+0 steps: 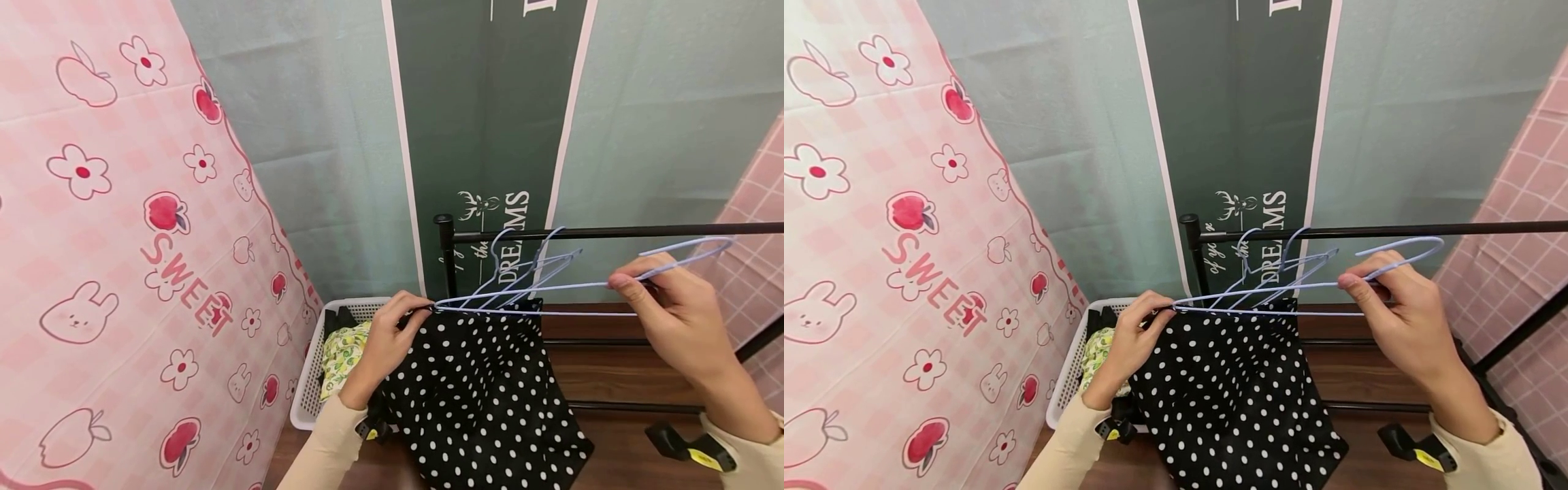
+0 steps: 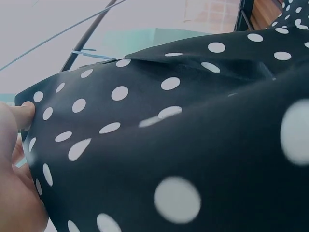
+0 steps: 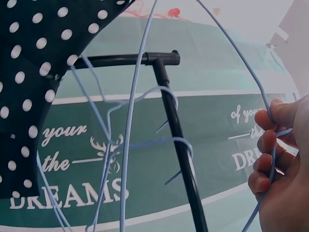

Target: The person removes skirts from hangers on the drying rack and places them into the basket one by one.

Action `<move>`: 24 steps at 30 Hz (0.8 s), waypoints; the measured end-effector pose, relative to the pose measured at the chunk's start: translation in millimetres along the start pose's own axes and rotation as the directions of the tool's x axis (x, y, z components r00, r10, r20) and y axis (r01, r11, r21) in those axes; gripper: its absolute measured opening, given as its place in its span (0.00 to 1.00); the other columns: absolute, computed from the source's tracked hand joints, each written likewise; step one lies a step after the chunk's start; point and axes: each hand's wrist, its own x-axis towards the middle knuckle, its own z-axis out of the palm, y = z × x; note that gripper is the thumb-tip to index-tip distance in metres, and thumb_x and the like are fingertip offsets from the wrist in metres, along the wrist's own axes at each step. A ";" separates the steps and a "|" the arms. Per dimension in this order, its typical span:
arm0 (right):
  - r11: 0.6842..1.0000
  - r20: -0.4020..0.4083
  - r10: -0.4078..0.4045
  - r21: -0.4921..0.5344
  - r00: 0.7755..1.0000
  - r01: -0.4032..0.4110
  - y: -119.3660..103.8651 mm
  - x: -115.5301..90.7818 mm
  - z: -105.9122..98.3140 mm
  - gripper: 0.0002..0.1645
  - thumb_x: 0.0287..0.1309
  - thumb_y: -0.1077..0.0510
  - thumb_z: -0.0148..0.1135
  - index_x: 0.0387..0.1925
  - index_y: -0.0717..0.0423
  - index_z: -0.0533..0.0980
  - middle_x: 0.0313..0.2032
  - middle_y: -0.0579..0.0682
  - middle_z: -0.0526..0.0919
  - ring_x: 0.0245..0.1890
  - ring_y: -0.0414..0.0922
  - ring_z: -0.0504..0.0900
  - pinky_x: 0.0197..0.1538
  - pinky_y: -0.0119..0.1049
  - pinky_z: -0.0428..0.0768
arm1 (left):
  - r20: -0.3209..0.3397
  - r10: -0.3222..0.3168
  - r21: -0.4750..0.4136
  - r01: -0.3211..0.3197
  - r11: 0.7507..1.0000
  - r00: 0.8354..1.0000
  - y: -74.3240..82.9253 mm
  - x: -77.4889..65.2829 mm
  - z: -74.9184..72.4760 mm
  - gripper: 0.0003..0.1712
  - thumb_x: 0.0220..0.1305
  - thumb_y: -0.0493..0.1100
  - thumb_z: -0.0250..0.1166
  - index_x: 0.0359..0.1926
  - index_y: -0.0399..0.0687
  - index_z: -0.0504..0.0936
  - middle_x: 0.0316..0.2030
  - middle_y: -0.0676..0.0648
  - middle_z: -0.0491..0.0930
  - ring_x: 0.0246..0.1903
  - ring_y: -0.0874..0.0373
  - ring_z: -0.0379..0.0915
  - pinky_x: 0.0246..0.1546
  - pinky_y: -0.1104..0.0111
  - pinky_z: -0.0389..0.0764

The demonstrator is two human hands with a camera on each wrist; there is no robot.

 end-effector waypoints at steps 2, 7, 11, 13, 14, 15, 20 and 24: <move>1.000 0.003 0.009 -0.024 1.000 -0.009 2.9 -2.4 -1.8 0.19 0.73 0.56 0.67 0.32 0.71 0.81 0.37 0.32 0.82 0.34 0.28 0.72 0.41 0.15 0.67 | -0.002 -0.006 0.001 0.006 1.000 1.000 -0.5 0.0 -1.3 0.09 0.77 0.36 0.65 0.51 0.49 0.89 0.41 0.50 0.85 0.37 0.59 0.80 0.37 0.69 0.80; 0.996 0.018 0.017 -0.084 1.000 -0.015 13.1 -8.5 -7.6 0.16 0.72 0.60 0.68 0.33 0.73 0.81 0.37 0.29 0.81 0.33 0.26 0.71 0.40 0.15 0.66 | -0.017 -0.015 0.010 0.015 1.000 1.000 -0.7 1.2 -5.0 0.09 0.77 0.36 0.65 0.51 0.50 0.89 0.41 0.50 0.85 0.37 0.59 0.80 0.37 0.68 0.79; 0.992 0.033 0.031 -0.126 0.999 -0.026 21.8 -13.0 -12.2 0.08 0.70 0.66 0.68 0.34 0.70 0.83 0.37 0.27 0.82 0.31 0.26 0.70 0.40 0.16 0.66 | -0.033 -0.011 0.008 0.011 1.000 0.999 -1.5 2.8 -6.7 0.09 0.76 0.35 0.66 0.50 0.50 0.89 0.41 0.49 0.85 0.38 0.58 0.81 0.38 0.67 0.80; 0.989 0.037 0.046 -0.142 0.998 -0.040 25.5 -15.2 -14.5 0.06 0.69 0.67 0.68 0.35 0.69 0.84 0.36 0.27 0.81 0.31 0.27 0.70 0.40 0.16 0.66 | -0.039 -0.005 0.006 0.005 1.000 0.999 -2.1 3.6 -7.4 0.09 0.76 0.34 0.66 0.50 0.49 0.89 0.41 0.49 0.85 0.38 0.58 0.81 0.37 0.68 0.80; 0.987 0.039 0.057 -0.152 0.998 -0.051 26.9 -16.3 -15.8 0.05 0.68 0.67 0.68 0.35 0.68 0.84 0.36 0.27 0.81 0.31 0.27 0.69 0.40 0.16 0.66 | -0.042 -0.003 0.003 0.003 1.000 0.999 -2.1 4.1 -7.9 0.09 0.76 0.34 0.66 0.50 0.49 0.89 0.41 0.49 0.86 0.38 0.58 0.81 0.37 0.68 0.80; 0.985 0.041 0.069 -0.162 0.997 -0.061 28.2 -17.4 -17.1 0.05 0.68 0.68 0.69 0.35 0.67 0.84 0.36 0.26 0.81 0.31 0.27 0.69 0.40 0.16 0.66 | -0.045 0.000 0.000 0.000 1.000 0.999 -2.1 4.4 -8.5 0.09 0.76 0.34 0.66 0.50 0.49 0.89 0.41 0.49 0.86 0.37 0.58 0.81 0.37 0.68 0.80; 0.973 0.042 0.121 -0.202 0.992 -0.111 32.9 -23.0 -22.3 0.02 0.67 0.69 0.69 0.36 0.66 0.85 0.37 0.20 0.81 0.33 0.25 0.69 0.41 0.17 0.64 | -0.065 0.004 -0.017 -0.005 1.000 0.998 -1.8 6.1 -12.6 0.09 0.75 0.33 0.66 0.49 0.49 0.89 0.42 0.48 0.87 0.39 0.57 0.83 0.38 0.67 0.81; 0.966 0.036 0.141 -0.223 0.989 -0.129 35.9 -27.3 -26.6 0.03 0.68 0.68 0.68 0.37 0.66 0.85 0.40 0.15 0.80 0.38 0.22 0.72 0.44 0.15 0.64 | -0.081 -0.002 -0.018 0.001 1.000 0.997 -1.4 7.1 -15.7 0.10 0.75 0.33 0.66 0.50 0.49 0.89 0.42 0.47 0.88 0.40 0.56 0.84 0.39 0.67 0.81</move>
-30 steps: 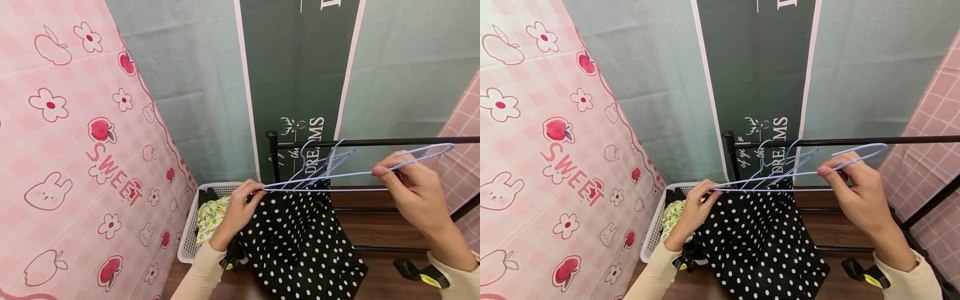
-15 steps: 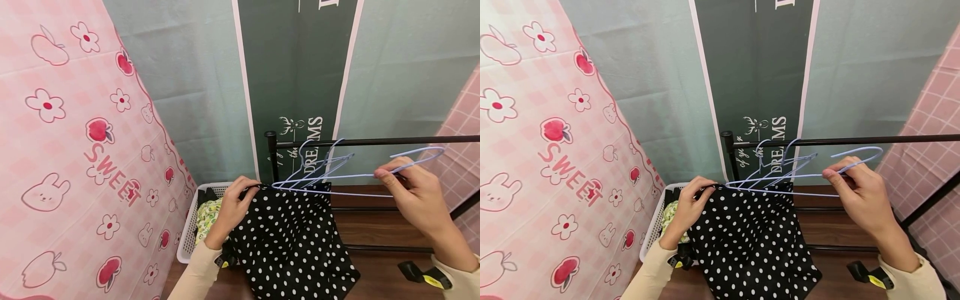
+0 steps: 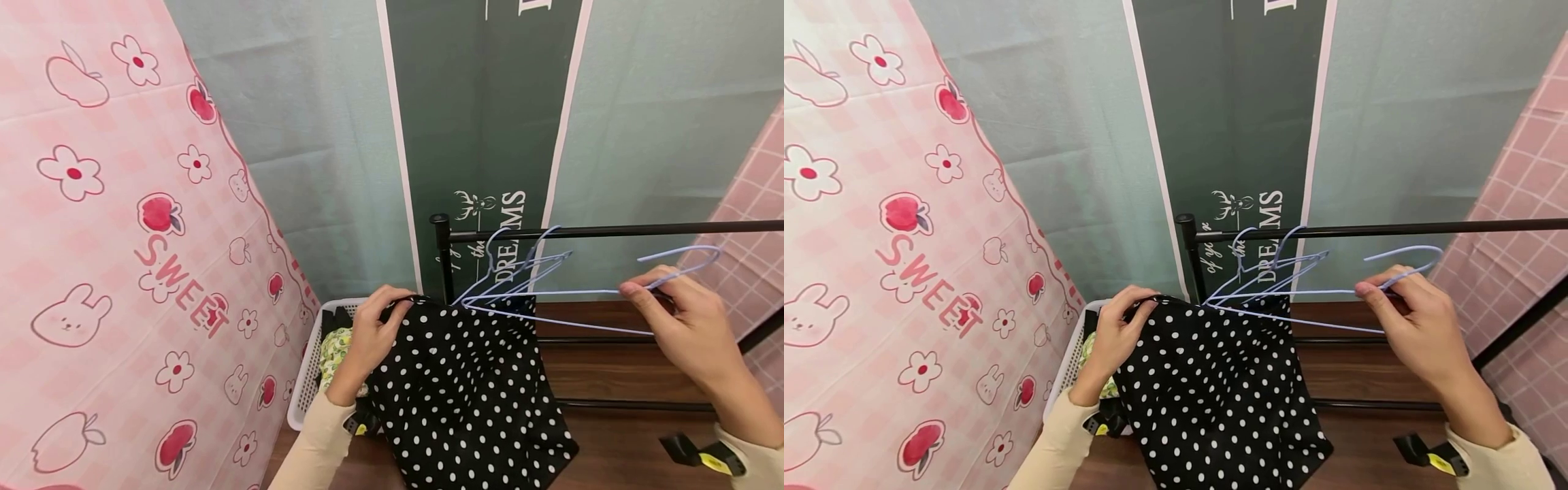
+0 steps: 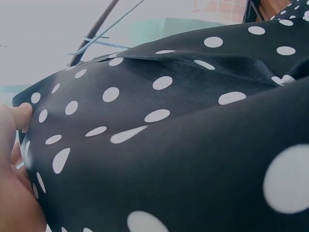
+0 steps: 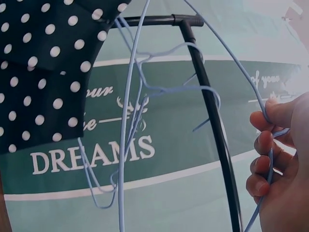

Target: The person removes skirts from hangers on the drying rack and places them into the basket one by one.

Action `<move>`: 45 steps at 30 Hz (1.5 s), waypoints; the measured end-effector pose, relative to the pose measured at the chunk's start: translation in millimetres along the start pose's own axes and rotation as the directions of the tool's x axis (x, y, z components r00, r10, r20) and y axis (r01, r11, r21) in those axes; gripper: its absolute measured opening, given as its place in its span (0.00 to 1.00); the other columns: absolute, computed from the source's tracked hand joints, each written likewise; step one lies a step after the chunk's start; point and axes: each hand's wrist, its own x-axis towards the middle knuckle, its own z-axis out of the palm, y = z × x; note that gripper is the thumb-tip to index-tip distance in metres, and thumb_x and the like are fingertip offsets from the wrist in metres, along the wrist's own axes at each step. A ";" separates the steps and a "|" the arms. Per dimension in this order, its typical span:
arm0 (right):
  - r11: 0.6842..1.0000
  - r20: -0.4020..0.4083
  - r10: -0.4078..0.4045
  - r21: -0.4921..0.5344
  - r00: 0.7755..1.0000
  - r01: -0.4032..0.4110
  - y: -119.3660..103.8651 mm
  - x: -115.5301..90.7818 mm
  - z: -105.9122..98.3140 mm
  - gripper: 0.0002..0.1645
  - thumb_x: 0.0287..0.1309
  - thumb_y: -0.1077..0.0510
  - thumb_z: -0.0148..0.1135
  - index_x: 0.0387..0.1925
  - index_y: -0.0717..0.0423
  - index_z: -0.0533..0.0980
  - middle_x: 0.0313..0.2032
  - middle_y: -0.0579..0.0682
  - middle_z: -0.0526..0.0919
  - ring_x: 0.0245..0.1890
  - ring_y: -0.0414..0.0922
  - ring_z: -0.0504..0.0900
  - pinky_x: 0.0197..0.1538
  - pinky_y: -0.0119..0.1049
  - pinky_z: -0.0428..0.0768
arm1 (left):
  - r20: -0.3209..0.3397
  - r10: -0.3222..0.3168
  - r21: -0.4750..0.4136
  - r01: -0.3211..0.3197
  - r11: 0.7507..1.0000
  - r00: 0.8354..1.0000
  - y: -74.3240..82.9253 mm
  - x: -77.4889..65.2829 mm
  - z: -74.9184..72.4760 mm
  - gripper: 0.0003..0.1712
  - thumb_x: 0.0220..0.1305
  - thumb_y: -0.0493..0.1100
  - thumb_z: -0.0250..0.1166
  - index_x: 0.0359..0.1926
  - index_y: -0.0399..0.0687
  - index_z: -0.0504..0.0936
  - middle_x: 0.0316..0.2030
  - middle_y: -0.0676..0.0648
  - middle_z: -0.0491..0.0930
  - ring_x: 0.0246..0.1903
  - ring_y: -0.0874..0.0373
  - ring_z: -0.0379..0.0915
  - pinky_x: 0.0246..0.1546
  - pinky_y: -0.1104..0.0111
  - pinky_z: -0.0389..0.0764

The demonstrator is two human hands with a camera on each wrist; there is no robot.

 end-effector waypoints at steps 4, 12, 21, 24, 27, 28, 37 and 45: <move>1.000 -0.003 -0.005 0.005 1.000 0.005 7.1 -4.0 -1.1 0.04 0.69 0.67 0.68 0.37 0.67 0.85 0.42 0.14 0.80 0.43 0.19 0.74 0.48 0.14 0.65 | -0.020 -0.015 0.007 0.015 1.000 1.000 -0.4 0.5 -3.4 0.10 0.74 0.33 0.67 0.50 0.49 0.89 0.42 0.47 0.89 0.38 0.56 0.84 0.37 0.68 0.79; 0.997 -0.005 0.050 -0.058 0.999 -0.051 19.7 -11.2 -5.3 0.04 0.69 0.67 0.68 0.38 0.67 0.85 0.41 0.09 0.77 0.46 0.13 0.73 0.51 0.11 0.63 | -0.036 -0.033 0.019 0.033 0.999 0.999 1.4 3.2 -11.4 0.10 0.75 0.35 0.66 0.51 0.49 0.89 0.42 0.48 0.90 0.38 0.57 0.84 0.39 0.68 0.81; 0.990 -0.042 0.103 -0.095 0.994 -0.107 25.9 -15.0 -5.9 0.05 0.68 0.66 0.69 0.39 0.68 0.85 0.42 0.06 0.74 0.49 0.09 0.71 0.53 0.08 0.61 | -0.054 -0.013 0.025 0.015 1.000 0.998 2.0 4.0 -19.7 0.10 0.74 0.32 0.66 0.50 0.48 0.89 0.41 0.47 0.90 0.38 0.56 0.85 0.41 0.69 0.81; 0.989 -0.058 0.090 -0.109 0.994 -0.096 27.4 -15.7 -5.8 0.05 0.68 0.67 0.69 0.39 0.69 0.86 0.42 0.05 0.73 0.48 0.07 0.70 0.52 0.09 0.61 | -0.062 0.001 0.029 0.000 1.000 0.998 3.5 4.5 -22.8 0.11 0.73 0.31 0.67 0.49 0.47 0.89 0.41 0.46 0.90 0.39 0.55 0.85 0.42 0.69 0.81; 0.989 -0.069 0.077 -0.124 0.995 -0.085 29.0 -16.5 -5.7 0.05 0.67 0.67 0.70 0.38 0.69 0.86 0.43 0.05 0.73 0.48 0.06 0.70 0.51 0.09 0.61 | -0.066 0.007 0.027 -0.005 1.000 0.998 5.9 4.7 -26.2 0.11 0.73 0.30 0.67 0.49 0.46 0.89 0.40 0.46 0.89 0.38 0.55 0.85 0.42 0.70 0.81; 0.988 -0.072 0.075 -0.130 0.995 -0.084 29.5 -16.8 -5.6 0.06 0.67 0.67 0.70 0.38 0.69 0.86 0.43 0.04 0.72 0.48 0.06 0.69 0.51 0.09 0.61 | -0.067 0.008 0.024 -0.006 1.000 0.998 6.8 4.8 -27.4 0.11 0.72 0.29 0.67 0.49 0.46 0.89 0.40 0.46 0.89 0.38 0.55 0.84 0.42 0.70 0.81; 0.980 -0.087 0.086 -0.171 0.993 -0.100 36.8 -19.5 -3.4 0.05 0.67 0.67 0.69 0.38 0.69 0.86 0.43 0.03 0.70 0.48 0.05 0.67 0.50 0.10 0.59 | -0.073 0.040 0.012 -0.039 0.999 0.996 17.8 7.1 -35.2 0.12 0.70 0.27 0.67 0.50 0.43 0.88 0.41 0.44 0.89 0.40 0.55 0.85 0.45 0.72 0.81; 0.978 -0.098 0.086 -0.182 0.992 -0.103 42.4 -20.8 -2.1 0.08 0.68 0.65 0.69 0.38 0.70 0.86 0.43 0.02 0.68 0.48 0.04 0.65 0.48 0.11 0.58 | -0.106 0.076 0.011 -0.076 0.997 0.991 24.8 10.8 -45.0 0.13 0.68 0.25 0.67 0.49 0.41 0.88 0.39 0.43 0.89 0.38 0.55 0.84 0.45 0.72 0.81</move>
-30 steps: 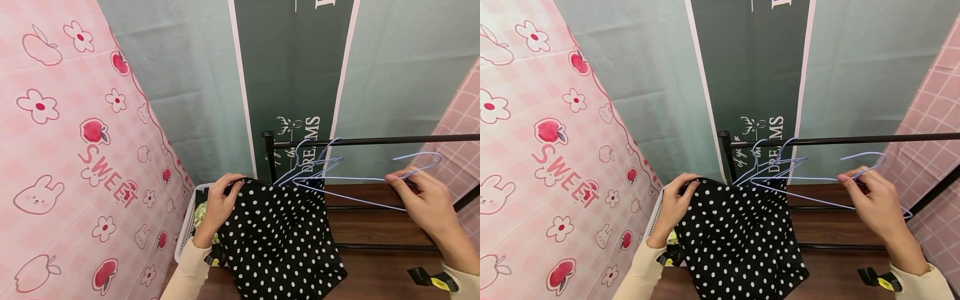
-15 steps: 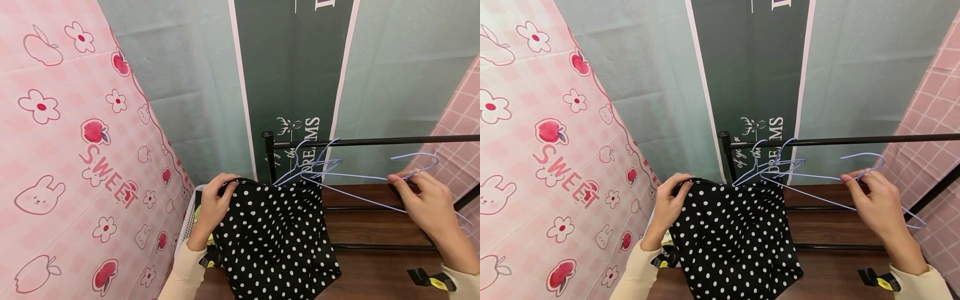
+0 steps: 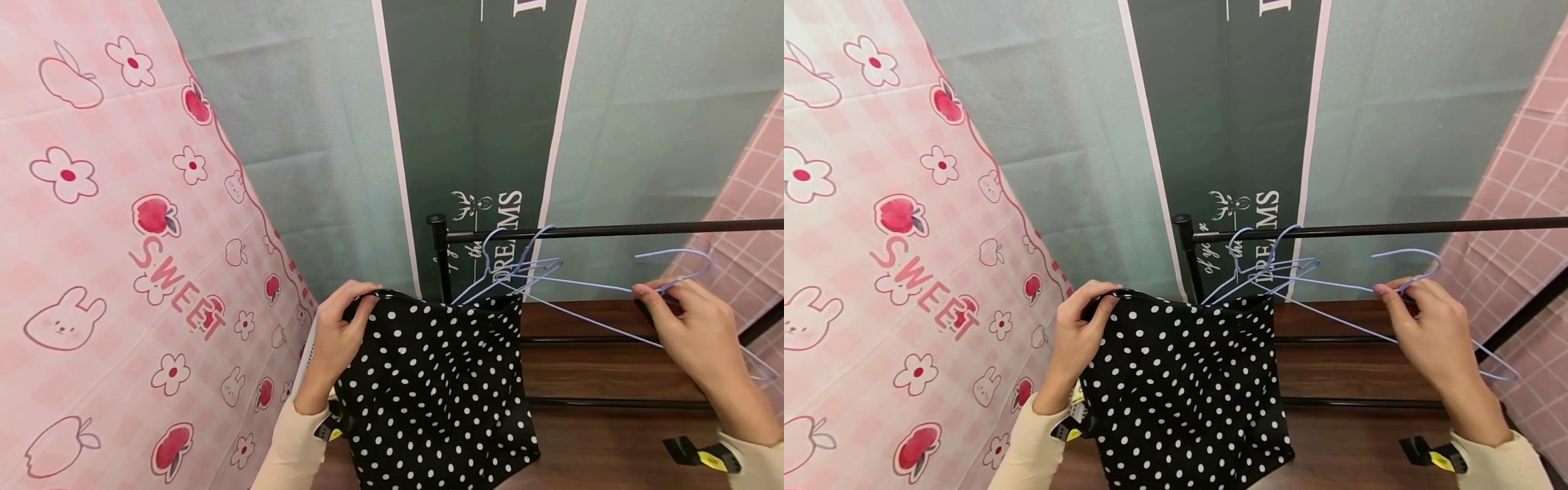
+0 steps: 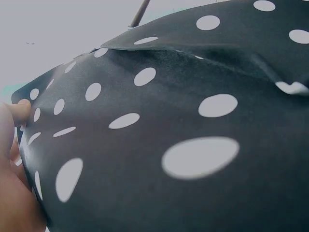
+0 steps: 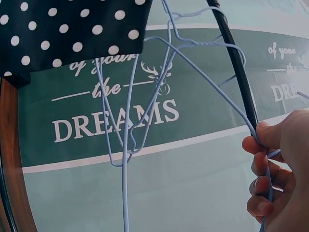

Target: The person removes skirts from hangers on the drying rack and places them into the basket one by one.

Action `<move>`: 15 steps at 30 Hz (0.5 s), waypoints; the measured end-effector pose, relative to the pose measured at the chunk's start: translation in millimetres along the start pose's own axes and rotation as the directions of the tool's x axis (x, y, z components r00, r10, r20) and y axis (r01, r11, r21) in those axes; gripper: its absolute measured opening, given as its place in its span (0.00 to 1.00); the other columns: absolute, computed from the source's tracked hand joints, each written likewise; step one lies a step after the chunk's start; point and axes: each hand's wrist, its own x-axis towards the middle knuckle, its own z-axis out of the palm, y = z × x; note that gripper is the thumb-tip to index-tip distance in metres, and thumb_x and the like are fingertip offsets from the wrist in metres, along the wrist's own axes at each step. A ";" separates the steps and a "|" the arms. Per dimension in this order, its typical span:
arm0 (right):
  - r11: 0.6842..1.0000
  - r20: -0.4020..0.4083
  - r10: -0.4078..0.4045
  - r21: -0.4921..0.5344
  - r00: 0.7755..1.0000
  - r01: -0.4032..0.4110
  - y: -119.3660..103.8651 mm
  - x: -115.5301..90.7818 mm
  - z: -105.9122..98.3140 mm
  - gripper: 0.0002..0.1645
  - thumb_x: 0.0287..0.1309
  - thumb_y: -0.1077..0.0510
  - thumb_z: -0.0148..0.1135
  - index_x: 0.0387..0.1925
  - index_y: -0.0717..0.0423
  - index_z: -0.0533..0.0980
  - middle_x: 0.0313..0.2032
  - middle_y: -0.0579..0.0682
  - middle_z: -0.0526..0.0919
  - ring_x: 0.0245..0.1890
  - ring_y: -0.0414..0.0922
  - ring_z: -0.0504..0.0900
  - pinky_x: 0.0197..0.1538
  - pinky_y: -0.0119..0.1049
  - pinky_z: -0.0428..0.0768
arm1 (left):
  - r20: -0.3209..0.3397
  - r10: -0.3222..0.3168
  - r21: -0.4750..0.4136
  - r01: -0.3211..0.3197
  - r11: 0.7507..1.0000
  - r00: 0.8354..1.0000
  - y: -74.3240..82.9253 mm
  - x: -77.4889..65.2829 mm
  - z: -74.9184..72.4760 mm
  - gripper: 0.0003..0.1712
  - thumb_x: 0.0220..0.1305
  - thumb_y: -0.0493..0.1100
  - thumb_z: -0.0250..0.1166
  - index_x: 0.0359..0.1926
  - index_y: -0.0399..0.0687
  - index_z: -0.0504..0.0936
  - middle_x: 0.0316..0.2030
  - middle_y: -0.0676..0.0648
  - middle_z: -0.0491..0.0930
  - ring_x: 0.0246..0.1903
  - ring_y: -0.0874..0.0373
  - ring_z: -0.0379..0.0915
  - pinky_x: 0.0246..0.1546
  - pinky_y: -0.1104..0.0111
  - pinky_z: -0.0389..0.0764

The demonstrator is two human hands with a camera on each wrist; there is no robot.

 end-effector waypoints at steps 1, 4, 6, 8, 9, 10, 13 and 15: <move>1.000 0.001 -0.003 -0.008 1.000 0.003 0.7 -0.1 0.2 0.08 0.68 0.65 0.69 0.37 0.70 0.85 0.43 0.02 0.68 0.47 0.04 0.65 0.48 0.11 0.58 | -0.004 0.004 -0.003 -0.004 1.000 1.000 -0.2 0.4 -1.4 0.13 0.68 0.24 0.67 0.49 0.40 0.88 0.39 0.43 0.88 0.37 0.55 0.84 0.44 0.72 0.81; 1.000 0.001 -0.007 -0.014 1.000 0.007 2.2 -0.4 1.0 0.08 0.68 0.65 0.70 0.37 0.70 0.85 0.43 0.03 0.68 0.46 0.04 0.65 0.47 0.11 0.58 | -0.012 0.013 -0.006 -0.014 1.000 1.000 -0.6 1.5 -6.0 0.14 0.67 0.23 0.67 0.49 0.40 0.88 0.38 0.43 0.88 0.36 0.56 0.83 0.43 0.73 0.80; 1.000 0.003 -0.007 -0.019 1.000 0.007 3.3 -0.5 1.4 0.09 0.68 0.64 0.70 0.37 0.70 0.85 0.43 0.03 0.67 0.46 0.04 0.64 0.47 0.11 0.58 | -0.021 0.015 -0.008 -0.015 1.000 1.000 -0.5 2.1 -9.1 0.15 0.67 0.23 0.67 0.49 0.40 0.88 0.38 0.42 0.87 0.36 0.56 0.82 0.43 0.73 0.80; 1.000 0.003 -0.004 -0.021 1.000 0.004 4.1 -0.8 1.8 0.09 0.68 0.64 0.70 0.37 0.70 0.85 0.43 0.03 0.67 0.47 0.04 0.64 0.47 0.11 0.58 | -0.030 0.014 -0.011 -0.014 1.000 0.999 -0.3 3.0 -11.9 0.14 0.68 0.23 0.67 0.49 0.40 0.88 0.38 0.42 0.88 0.37 0.56 0.83 0.44 0.73 0.80; 1.000 0.005 -0.003 -0.028 1.000 0.003 4.8 -1.0 2.0 0.09 0.68 0.64 0.70 0.37 0.70 0.85 0.43 0.03 0.67 0.47 0.04 0.64 0.47 0.11 0.57 | -0.034 0.011 -0.012 -0.012 1.000 0.999 0.1 3.5 -13.1 0.14 0.68 0.24 0.67 0.49 0.40 0.88 0.38 0.41 0.88 0.38 0.56 0.83 0.44 0.73 0.80; 1.000 0.005 -0.003 -0.030 1.000 0.003 5.3 -1.1 2.0 0.09 0.68 0.63 0.70 0.37 0.70 0.85 0.43 0.04 0.67 0.47 0.04 0.64 0.47 0.11 0.57 | -0.039 0.010 -0.015 -0.011 1.000 0.999 0.2 3.6 -14.3 0.13 0.68 0.24 0.67 0.49 0.40 0.88 0.38 0.41 0.88 0.38 0.56 0.83 0.44 0.73 0.80; 1.000 0.002 -0.003 -0.031 1.000 0.003 6.5 -1.5 2.0 0.09 0.68 0.64 0.70 0.37 0.69 0.85 0.43 0.04 0.66 0.47 0.03 0.63 0.47 0.12 0.58 | -0.052 0.018 -0.019 -0.019 1.000 0.999 -0.2 4.6 -17.5 0.12 0.69 0.24 0.67 0.49 0.39 0.88 0.38 0.41 0.87 0.38 0.57 0.82 0.44 0.73 0.80; 0.999 0.001 0.002 -0.042 1.000 -0.002 7.7 -1.8 1.6 0.10 0.68 0.62 0.70 0.37 0.69 0.85 0.43 0.03 0.66 0.47 0.03 0.63 0.45 0.14 0.59 | -0.060 0.030 -0.021 -0.031 0.999 0.998 -0.8 5.5 -19.7 0.11 0.69 0.25 0.67 0.48 0.37 0.88 0.38 0.41 0.87 0.37 0.57 0.82 0.44 0.73 0.80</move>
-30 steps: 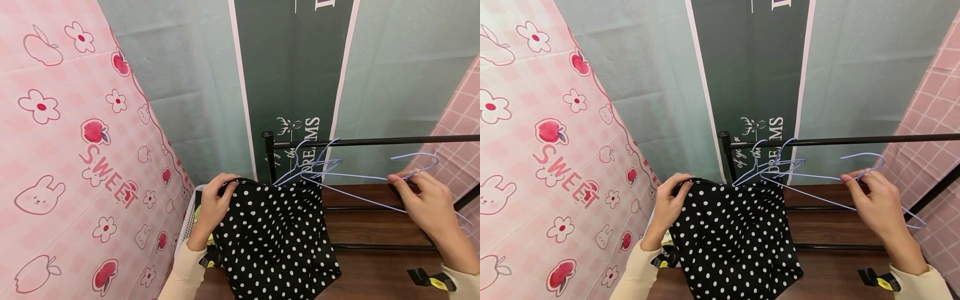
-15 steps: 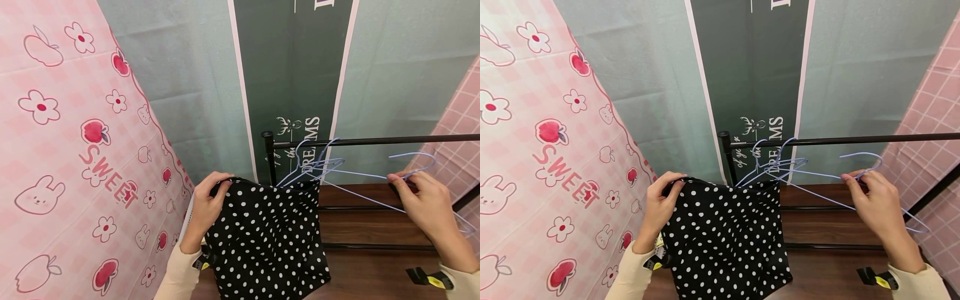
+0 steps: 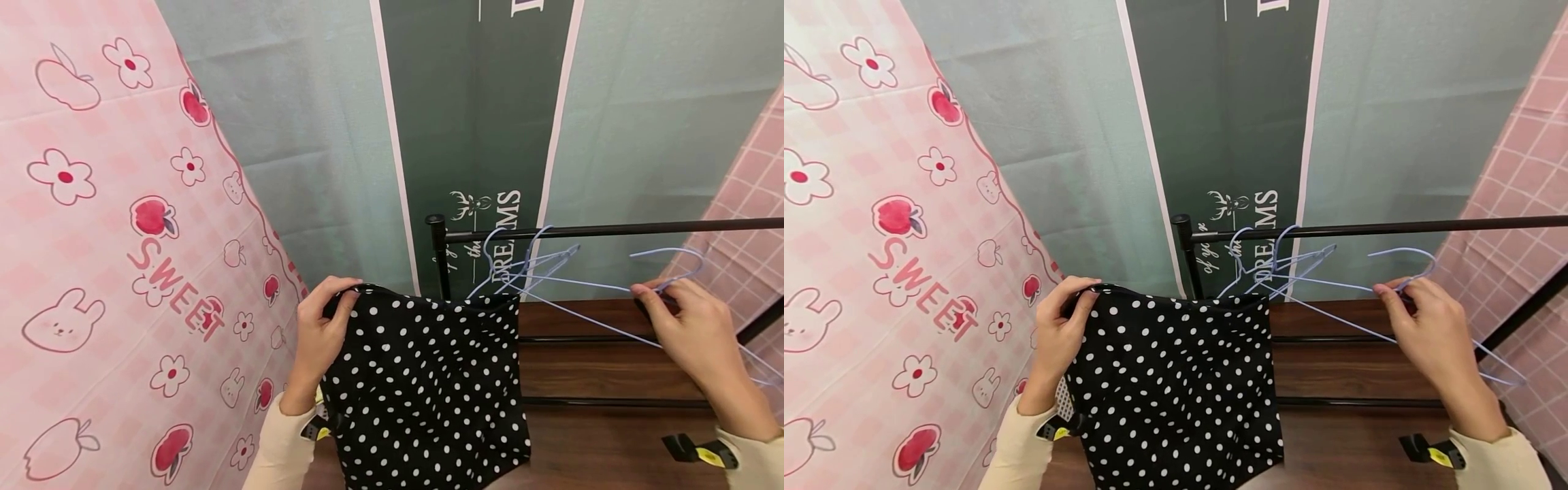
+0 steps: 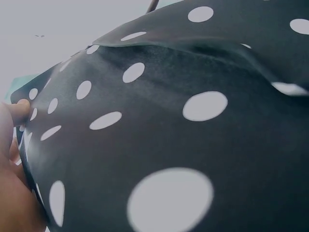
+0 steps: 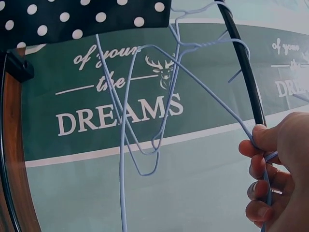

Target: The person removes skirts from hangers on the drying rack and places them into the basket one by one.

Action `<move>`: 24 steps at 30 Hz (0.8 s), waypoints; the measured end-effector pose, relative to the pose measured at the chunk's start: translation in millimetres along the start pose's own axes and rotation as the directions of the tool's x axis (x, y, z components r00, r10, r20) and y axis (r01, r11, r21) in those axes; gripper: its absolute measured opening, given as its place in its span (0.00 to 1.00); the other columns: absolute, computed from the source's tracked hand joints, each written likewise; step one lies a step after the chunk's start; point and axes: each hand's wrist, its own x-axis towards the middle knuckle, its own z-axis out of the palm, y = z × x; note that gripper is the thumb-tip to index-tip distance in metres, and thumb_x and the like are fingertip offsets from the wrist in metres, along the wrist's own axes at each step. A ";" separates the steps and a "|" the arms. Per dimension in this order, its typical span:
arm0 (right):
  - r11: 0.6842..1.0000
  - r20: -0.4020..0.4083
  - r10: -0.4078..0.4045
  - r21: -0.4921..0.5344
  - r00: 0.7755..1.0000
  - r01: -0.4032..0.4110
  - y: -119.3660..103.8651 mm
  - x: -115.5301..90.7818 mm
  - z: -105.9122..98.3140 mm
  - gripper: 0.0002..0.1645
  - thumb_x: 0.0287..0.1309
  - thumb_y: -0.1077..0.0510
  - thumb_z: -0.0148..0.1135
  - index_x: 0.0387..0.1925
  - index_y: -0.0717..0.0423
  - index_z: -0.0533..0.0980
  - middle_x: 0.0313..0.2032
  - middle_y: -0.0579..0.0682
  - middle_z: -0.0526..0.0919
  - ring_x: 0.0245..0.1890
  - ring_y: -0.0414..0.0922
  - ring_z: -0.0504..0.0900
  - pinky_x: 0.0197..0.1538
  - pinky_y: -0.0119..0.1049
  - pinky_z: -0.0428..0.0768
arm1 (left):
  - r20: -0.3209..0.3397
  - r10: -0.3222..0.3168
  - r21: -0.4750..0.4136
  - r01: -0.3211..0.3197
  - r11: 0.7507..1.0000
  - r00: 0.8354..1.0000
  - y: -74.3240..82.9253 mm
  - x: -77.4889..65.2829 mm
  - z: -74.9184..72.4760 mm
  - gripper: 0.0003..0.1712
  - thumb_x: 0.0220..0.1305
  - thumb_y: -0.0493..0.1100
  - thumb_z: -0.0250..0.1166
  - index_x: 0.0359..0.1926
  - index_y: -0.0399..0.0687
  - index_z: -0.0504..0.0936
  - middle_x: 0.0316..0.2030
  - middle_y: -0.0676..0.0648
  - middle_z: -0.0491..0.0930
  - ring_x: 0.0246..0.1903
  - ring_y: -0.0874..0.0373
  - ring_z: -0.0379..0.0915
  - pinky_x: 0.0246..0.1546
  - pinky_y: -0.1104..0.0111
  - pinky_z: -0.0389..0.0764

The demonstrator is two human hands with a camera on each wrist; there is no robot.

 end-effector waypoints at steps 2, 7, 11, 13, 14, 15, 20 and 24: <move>1.000 0.000 0.008 -0.014 1.000 -0.008 0.9 -0.3 -0.6 0.12 0.69 0.60 0.71 0.36 0.69 0.85 0.44 0.02 0.65 0.46 0.03 0.62 0.41 0.19 0.61 | -0.009 0.015 -0.004 -0.015 1.000 1.000 -0.7 1.4 -2.4 0.10 0.69 0.25 0.67 0.48 0.36 0.88 0.37 0.40 0.87 0.37 0.57 0.82 0.45 0.73 0.80; 0.998 0.017 0.033 -0.061 0.999 -0.032 3.7 -1.6 -3.2 0.18 0.71 0.54 0.70 0.34 0.68 0.84 0.42 0.00 0.62 0.43 0.03 0.58 0.35 0.34 0.63 | -0.035 0.030 -0.005 -0.031 1.000 0.999 -0.3 4.9 -8.1 0.09 0.69 0.25 0.66 0.47 0.34 0.88 0.36 0.39 0.87 0.37 0.58 0.81 0.46 0.74 0.80; 0.995 0.022 0.036 -0.090 0.999 -0.034 6.1 -2.4 -4.5 0.23 0.73 0.49 0.69 0.33 0.67 0.84 0.41 0.01 0.61 0.38 0.04 0.56 0.32 0.34 0.62 | -0.059 0.027 -0.010 -0.027 1.000 0.998 0.5 6.8 -12.8 0.11 0.68 0.23 0.66 0.47 0.34 0.88 0.37 0.38 0.86 0.38 0.60 0.81 0.47 0.74 0.80; 0.994 0.021 0.030 -0.105 0.999 -0.028 7.4 -2.4 -5.2 0.26 0.73 0.46 0.68 0.31 0.66 0.83 0.38 0.08 0.65 0.34 0.05 0.55 0.31 0.34 0.61 | -0.073 0.021 -0.010 -0.022 1.000 0.997 0.4 7.2 -15.2 0.11 0.67 0.21 0.66 0.47 0.33 0.88 0.37 0.37 0.86 0.38 0.60 0.81 0.47 0.74 0.80; 0.993 0.023 0.029 -0.116 0.999 -0.026 7.9 -2.4 -5.9 0.27 0.74 0.44 0.67 0.30 0.66 0.82 0.34 0.13 0.69 0.31 0.08 0.55 0.30 0.34 0.60 | -0.078 0.016 -0.009 -0.017 1.000 0.997 0.3 7.3 -16.5 0.12 0.67 0.21 0.65 0.47 0.33 0.88 0.36 0.37 0.86 0.38 0.61 0.81 0.46 0.74 0.80; 0.992 0.025 0.029 -0.125 0.999 -0.026 8.5 -2.4 -6.6 0.28 0.74 0.43 0.66 0.30 0.66 0.82 0.31 0.20 0.72 0.29 0.10 0.55 0.29 0.34 0.60 | -0.083 0.011 -0.005 -0.012 1.000 0.997 0.1 7.3 -17.7 0.12 0.67 0.21 0.65 0.47 0.33 0.88 0.36 0.37 0.86 0.38 0.61 0.81 0.46 0.74 0.80; 0.982 0.054 0.079 -0.175 0.995 -0.068 10.8 -3.2 -10.4 0.30 0.74 0.40 0.65 0.27 0.62 0.79 0.23 0.53 0.74 0.23 0.19 0.55 0.26 0.35 0.57 | -0.094 -0.004 0.026 0.007 1.000 0.996 0.1 8.4 -24.4 0.13 0.67 0.20 0.65 0.47 0.34 0.88 0.36 0.38 0.86 0.39 0.63 0.81 0.46 0.75 0.80; 0.977 0.058 0.099 -0.192 0.993 -0.086 11.8 -3.5 -10.9 0.30 0.74 0.40 0.64 0.26 0.60 0.78 0.23 0.55 0.74 0.22 0.23 0.57 0.25 0.40 0.59 | -0.104 -0.015 0.033 0.019 0.999 0.995 -0.7 10.7 -29.6 0.13 0.67 0.20 0.65 0.47 0.33 0.88 0.37 0.37 0.86 0.39 0.64 0.82 0.47 0.75 0.80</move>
